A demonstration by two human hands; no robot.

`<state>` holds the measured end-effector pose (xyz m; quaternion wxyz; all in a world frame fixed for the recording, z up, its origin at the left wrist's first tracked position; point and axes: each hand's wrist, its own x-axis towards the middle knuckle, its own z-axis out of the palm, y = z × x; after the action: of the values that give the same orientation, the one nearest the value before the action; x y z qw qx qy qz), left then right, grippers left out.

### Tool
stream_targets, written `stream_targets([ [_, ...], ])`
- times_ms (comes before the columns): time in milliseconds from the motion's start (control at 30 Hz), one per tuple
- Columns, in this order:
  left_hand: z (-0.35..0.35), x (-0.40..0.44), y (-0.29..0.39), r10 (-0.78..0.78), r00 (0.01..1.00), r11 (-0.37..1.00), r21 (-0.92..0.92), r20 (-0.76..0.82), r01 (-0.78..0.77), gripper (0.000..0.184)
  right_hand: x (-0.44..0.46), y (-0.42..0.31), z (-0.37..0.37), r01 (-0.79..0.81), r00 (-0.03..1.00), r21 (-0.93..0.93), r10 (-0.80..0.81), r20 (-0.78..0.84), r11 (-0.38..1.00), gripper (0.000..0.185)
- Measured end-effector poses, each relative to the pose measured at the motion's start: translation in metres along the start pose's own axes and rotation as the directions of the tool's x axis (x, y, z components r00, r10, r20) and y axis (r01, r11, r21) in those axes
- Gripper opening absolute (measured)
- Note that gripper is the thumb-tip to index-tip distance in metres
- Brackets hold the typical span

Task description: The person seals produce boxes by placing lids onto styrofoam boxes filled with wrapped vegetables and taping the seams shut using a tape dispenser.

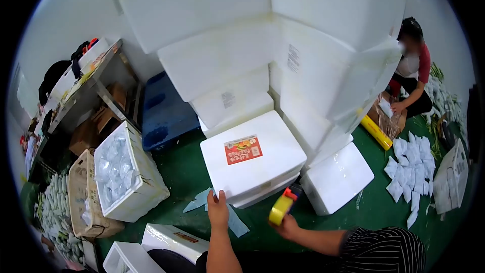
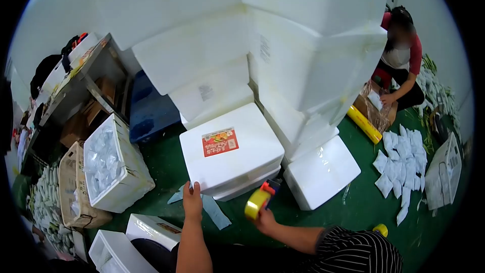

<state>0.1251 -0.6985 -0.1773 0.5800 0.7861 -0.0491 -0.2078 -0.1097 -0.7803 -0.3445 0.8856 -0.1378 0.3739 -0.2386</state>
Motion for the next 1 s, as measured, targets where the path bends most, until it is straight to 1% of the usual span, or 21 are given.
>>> stream_targets([
  [67, -0.011, -0.006, 0.015, 0.029, 0.998, 1.0, 0.008, -0.053, -0.028, 0.053, -0.059, -0.051, 0.007, -0.051, 0.983, -0.239, 0.092, 0.16, 0.97, 0.041],
  [133, -0.022, -0.01, 0.019, 0.206, 0.973, 0.974, -0.072, -0.104, -0.214, 0.042, -0.056, -0.065, -0.014, -0.418, 0.831, 0.107, 0.332, 0.447, 0.902, 0.044],
  [200, -0.041, -0.044, 0.068, 0.317, 0.934, 0.933, -0.124, -0.163, -0.338, 0.034, -0.065, -0.067, 0.007, -0.075, 0.8, -0.123, 0.134, 0.585, 0.99, 0.043],
  [233, -0.055, -0.06, 0.077, 0.36, 0.909, 0.906, -0.154, -0.21, -0.394, 0.032, -0.061, -0.075, 0.018, 0.007, 0.76, -0.257, 0.162, 0.63, 0.966, 0.045],
  [267, -0.074, -0.074, 0.074, 0.435, 0.858, 0.846, -0.201, -0.273, -0.493, 0.03, -0.078, -0.079, 0.048, -0.067, 0.796, -0.134, 0.134, 0.591, 0.989, 0.049],
  [333, -0.13, -0.117, 0.033, 0.576, 0.693, 0.691, -0.195, -0.434, -0.696, 0.027, -0.094, -0.087, 0.09, -0.01, 0.801, -0.371, 0.229, 0.554, 0.929, 0.054],
  [400, -0.202, -0.192, -0.022, 0.389, 0.822, 0.874, -0.114, -0.417, -0.472, 0.023, -0.128, -0.095, 0.143, -0.051, 0.732, -0.487, 0.364, 0.576, 0.872, 0.057],
  [433, -0.223, -0.228, -0.046, 0.148, 0.849, 0.966, -0.109, -0.507, -0.234, 0.026, -0.134, -0.086, 0.155, 0.034, 0.694, -0.49, 0.332, 0.638, 0.871, 0.055],
  [467, -0.24, -0.25, -0.039, 0.189, 0.858, 0.98, 0.15, -0.478, -0.132, 0.034, -0.13, -0.078, 0.164, 0.141, 0.64, -0.458, 0.272, 0.718, 0.878, 0.054],
  [500, -0.253, -0.277, -0.06, 0.572, 0.717, 0.681, 0.718, -0.398, -0.145, 0.042, -0.127, -0.062, 0.157, 0.17, 0.616, -0.397, 0.218, 0.757, 0.902, 0.053],
  [567, -0.283, -0.33, -0.117, 0.197, 0.825, 0.925, 0.38, -0.53, 0.023, 0.035, -0.116, -0.042, 0.166, 0.262, 0.537, -0.288, 0.109, 0.836, 0.921, 0.049],
  [600, -0.307, -0.351, -0.134, 0.042, 0.836, 0.939, 0.308, -0.547, 0.155, 0.033, -0.118, -0.033, 0.171, 0.302, 0.496, -0.278, 0.098, 0.863, 0.912, 0.046],
  [667, -0.337, -0.372, -0.125, -0.284, 0.628, 0.94, -0.082, -0.725, 0.331, 0.034, -0.111, -0.023, 0.174, 0.321, 0.525, -0.334, 0.127, 0.842, 0.886, 0.047],
  [700, -0.346, -0.375, -0.121, 0.119, 0.563, 0.912, 0.314, -0.818, 0.263, 0.039, -0.106, -0.021, 0.175, 0.314, 0.511, -0.331, 0.136, 0.849, 0.89, 0.048],
  [733, -0.378, -0.367, -0.104, 0.487, 0.5, 0.706, 0.66, -0.716, 0.257, 0.043, -0.106, -0.01, 0.196, 0.296, 0.524, -0.355, 0.16, 0.836, 0.887, 0.049],
  [767, -0.394, -0.355, -0.084, 0.653, 0.518, 0.507, 0.827, -0.553, 0.244, 0.06, -0.109, -0.004, 0.203, 0.324, 0.554, -0.416, 0.187, 0.812, 0.85, 0.048],
  [800, -0.405, -0.339, -0.079, 0.681, 0.599, 0.481, 0.874, -0.421, 0.069, 0.076, -0.115, 0.001, 0.204, 0.373, 0.587, -0.44, 0.159, 0.794, 0.817, 0.049],
  [867, -0.407, -0.306, -0.092, 0.439, 0.847, 0.512, 0.858, -0.299, 0.038, 0.074, -0.125, 0.012, 0.218, 0.45, 0.621, -0.499, 0.143, 0.771, 0.74, 0.05],
  [933, -0.399, -0.284, -0.122, 0.529, 0.78, 0.451, 0.89, -0.334, 0.075, 0.048, -0.133, 0.015, 0.221, 0.519, 0.556, -0.525, 0.2, 0.807, 0.675, 0.053],
  [967, -0.395, -0.284, -0.117, 0.573, 0.75, 0.469, 0.883, -0.33, 0.03, 0.046, -0.132, 0.014, 0.218, 0.527, 0.536, -0.544, 0.241, 0.809, 0.652, 0.055],
  [1000, -0.384, -0.287, -0.115, 0.472, 0.798, 0.484, 0.867, -0.375, 0.121, 0.051, -0.125, 0.013, 0.212, 0.554, 0.521, -0.541, 0.243, 0.818, 0.633, 0.056],
])
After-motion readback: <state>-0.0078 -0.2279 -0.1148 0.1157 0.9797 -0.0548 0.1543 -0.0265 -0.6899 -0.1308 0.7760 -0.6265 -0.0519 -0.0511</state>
